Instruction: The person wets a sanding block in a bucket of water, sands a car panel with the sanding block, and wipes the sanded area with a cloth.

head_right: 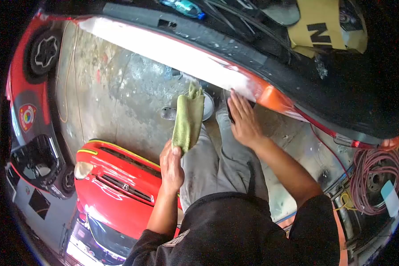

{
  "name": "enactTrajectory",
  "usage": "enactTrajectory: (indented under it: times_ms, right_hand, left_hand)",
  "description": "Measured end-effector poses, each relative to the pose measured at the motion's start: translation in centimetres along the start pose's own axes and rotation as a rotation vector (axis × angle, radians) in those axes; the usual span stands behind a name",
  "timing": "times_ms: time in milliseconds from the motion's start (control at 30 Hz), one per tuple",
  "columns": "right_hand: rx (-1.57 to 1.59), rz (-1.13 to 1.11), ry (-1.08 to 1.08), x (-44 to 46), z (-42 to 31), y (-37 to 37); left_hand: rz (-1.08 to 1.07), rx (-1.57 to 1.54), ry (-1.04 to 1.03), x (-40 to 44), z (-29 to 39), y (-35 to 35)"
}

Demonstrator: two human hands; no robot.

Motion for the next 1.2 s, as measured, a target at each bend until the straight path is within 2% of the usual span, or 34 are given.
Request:
enactTrajectory:
  times_ms: [100,167,267,367,467,567,633,667,767,867,1000,1200]
  right_hand:
    - [0.134,0.036,-0.178,-6.5,1.4,0.1]
    - [0.180,0.063,-0.323,-10.5,3.5,0.0]
    - [0.225,0.110,-0.593,-15.4,5.8,-0.3]
    - [0.330,0.238,-0.581,-18.5,8.5,-1.8]
    - [0.292,0.337,-0.655,-20.1,7.5,-2.4]
    - [0.333,0.403,-0.717,-20.0,6.6,-2.7]
    - [0.358,0.443,-0.742,-19.9,6.0,-3.4]
    - [0.355,0.452,-0.750,-20.2,6.0,-3.8]
    - [0.363,0.489,-0.773,-18.9,4.1,-4.2]
    - [0.342,0.524,-0.824,-17.2,1.8,-5.2]
    - [0.401,0.604,-0.898,-12.2,-2.4,-7.6]
    - [0.519,0.622,-0.937,-4.3,-8.7,-13.4]
  left_hand:
    - [-0.111,0.012,-0.141,1.2,5.4,-3.0]
    - [-0.214,0.002,-0.189,2.1,6.6,-6.6]
    - [-0.210,-0.054,-0.249,3.9,7.0,-13.6]
    - [-0.230,-0.009,-0.384,6.7,4.3,-21.8]
    - [0.011,0.426,-0.594,7.9,0.3,-26.4]
    - [-0.125,0.606,-0.737,10.8,-5.2,-27.6]
    - [-0.125,0.779,-0.810,14.1,-7.8,-25.8]
    - [-0.117,0.794,-0.831,15.3,-7.9,-23.7]
    - [-0.189,0.775,-1.069,18.3,-8.5,-18.3]
    - [-0.211,0.772,-1.127,21.2,-9.1,-12.2]
    - [-0.197,0.845,-1.145,25.7,-12.0,-2.9]
    - [-0.102,1.136,-0.998,34.3,-16.1,12.9]
Point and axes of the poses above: each hand's wrist, its own x-axis towards the middle knuckle, its own y-axis out of the back of the hand, z = x × y, the point moved 4 cm from there along x, towards the middle knuckle, and after that the axes turned 10 degrees about x, right-handed, at the moved point
